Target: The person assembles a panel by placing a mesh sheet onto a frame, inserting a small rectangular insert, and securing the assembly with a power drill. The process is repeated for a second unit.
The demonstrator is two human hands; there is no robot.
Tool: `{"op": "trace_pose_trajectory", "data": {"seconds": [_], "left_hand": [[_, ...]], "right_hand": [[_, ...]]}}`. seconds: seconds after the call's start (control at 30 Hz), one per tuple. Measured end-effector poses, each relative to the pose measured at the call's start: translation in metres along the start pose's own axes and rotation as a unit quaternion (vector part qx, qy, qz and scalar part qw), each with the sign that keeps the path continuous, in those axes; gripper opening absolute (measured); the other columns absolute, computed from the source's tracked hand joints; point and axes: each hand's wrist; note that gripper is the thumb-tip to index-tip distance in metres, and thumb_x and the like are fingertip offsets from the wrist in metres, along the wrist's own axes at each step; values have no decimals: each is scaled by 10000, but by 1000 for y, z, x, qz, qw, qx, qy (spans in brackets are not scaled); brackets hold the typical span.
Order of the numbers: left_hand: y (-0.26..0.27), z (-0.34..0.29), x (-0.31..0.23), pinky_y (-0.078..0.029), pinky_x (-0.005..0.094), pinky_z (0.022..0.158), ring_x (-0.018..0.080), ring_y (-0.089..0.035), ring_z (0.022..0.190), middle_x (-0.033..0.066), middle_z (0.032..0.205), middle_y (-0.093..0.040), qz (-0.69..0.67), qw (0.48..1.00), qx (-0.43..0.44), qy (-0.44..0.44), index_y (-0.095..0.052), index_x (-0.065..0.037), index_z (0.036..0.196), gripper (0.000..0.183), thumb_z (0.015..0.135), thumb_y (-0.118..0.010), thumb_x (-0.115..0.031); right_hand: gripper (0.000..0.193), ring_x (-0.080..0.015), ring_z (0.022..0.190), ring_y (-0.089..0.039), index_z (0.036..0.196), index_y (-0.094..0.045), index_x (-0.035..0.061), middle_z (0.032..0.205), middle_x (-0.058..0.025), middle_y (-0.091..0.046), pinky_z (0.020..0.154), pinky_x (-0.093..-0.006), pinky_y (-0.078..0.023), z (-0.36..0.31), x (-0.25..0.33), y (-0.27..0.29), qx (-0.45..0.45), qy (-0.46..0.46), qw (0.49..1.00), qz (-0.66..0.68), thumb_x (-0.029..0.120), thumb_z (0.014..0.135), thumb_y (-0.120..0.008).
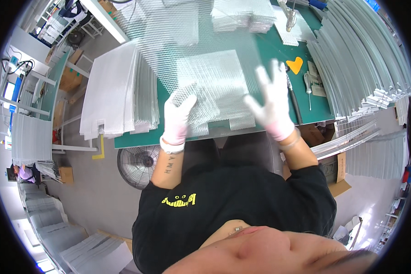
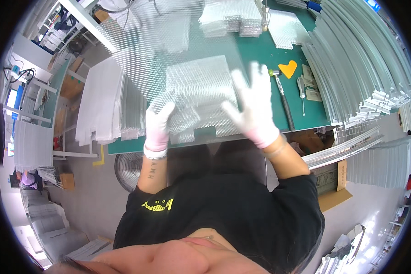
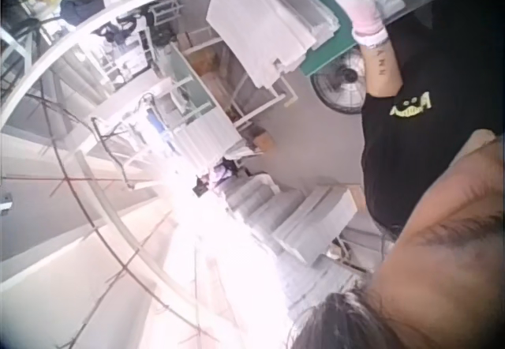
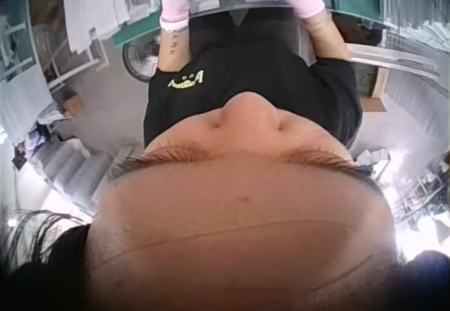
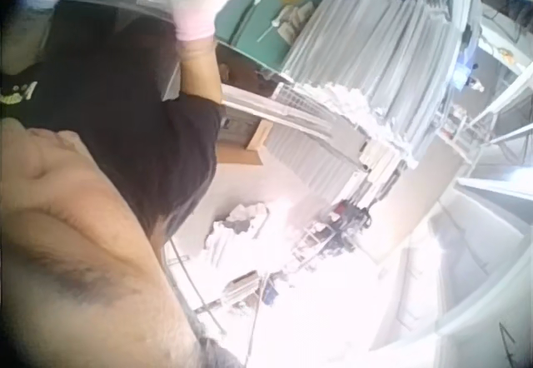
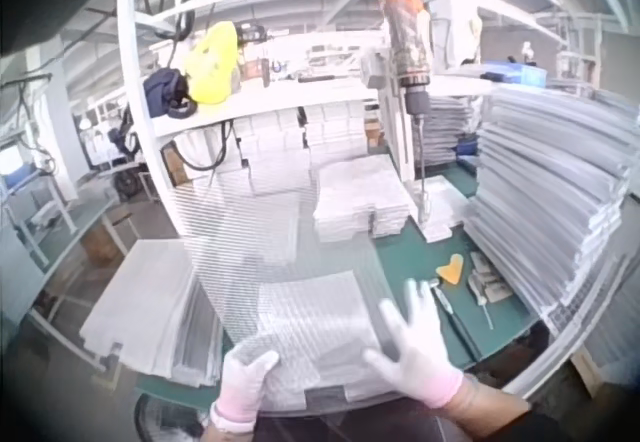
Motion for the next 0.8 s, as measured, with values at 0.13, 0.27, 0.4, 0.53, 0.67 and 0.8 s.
{"op": "trace_pose_trajectory", "data": {"seconds": [0.13, 0.27, 0.4, 0.53, 0.67, 0.8], "left_hand": [[20, -31, 15, -561, 264, 835, 115, -656, 869, 148, 1316, -627, 125, 990, -58, 6, -488, 29, 1474, 711, 833, -792, -22], [26, -33, 33, -549, 354, 862, 229, -658, 905, 152, 1151, -633, 457, 878, -73, -123, -487, -45, 1492, 818, 775, -850, -198], [37, -22, 49, -529, 432, 864, 333, -640, 957, 154, 1051, -625, 579, 804, -49, -127, -552, -44, 1424, 784, 753, -841, -326], [41, -14, 57, -529, 455, 859, 342, -651, 984, 153, 1051, -640, 637, 766, -39, -81, -565, -48, 1416, 782, 764, -811, -402], [42, -11, 66, -531, 458, 873, 345, -655, 995, 160, 1066, -642, 669, 741, -28, -53, -561, -50, 1428, 788, 781, -783, -440], [42, -12, 67, -530, 456, 883, 347, -655, 1004, 170, 1077, -640, 668, 743, -23, -40, -558, -51, 1434, 784, 789, -777, -437]], "right_hand": [[812, -395, 1280, -581, 1545, -390, 9, 1435, -269, -554, 1060, -400, -475, -26, -5, -1, 78, -129, 980, 129, 201, 853, -769], [822, -382, 1171, -650, 1553, -375, 27, 1335, -256, -623, 978, -400, -532, -44, -3, -27, 143, -202, 963, 109, 231, 858, -763], [835, -391, 1077, -671, 1556, -371, 52, 1214, -239, -669, 919, -422, -548, -43, -12, -51, 140, -187, 971, 54, 287, 858, -764], [825, -385, 1004, -679, 1539, -397, 59, 1135, -211, -676, 880, -430, -555, -42, -21, -65, 167, -191, 967, 8, 349, 858, -762], [730, -362, 1033, -668, 1477, -487, 71, 1152, -190, -662, 894, -420, -548, -49, -21, -76, 205, -216, 955, -9, 360, 864, -757], [633, -356, 1008, -669, 1402, -561, 65, 1122, -165, -659, 875, -419, -549, -55, -28, -79, 187, -189, 964, 1, 379, 880, -735]]}}
Point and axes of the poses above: each hand's wrist, its own z-axis towards the middle knuckle, its own y-axis out of the back of the hand, x = y × z
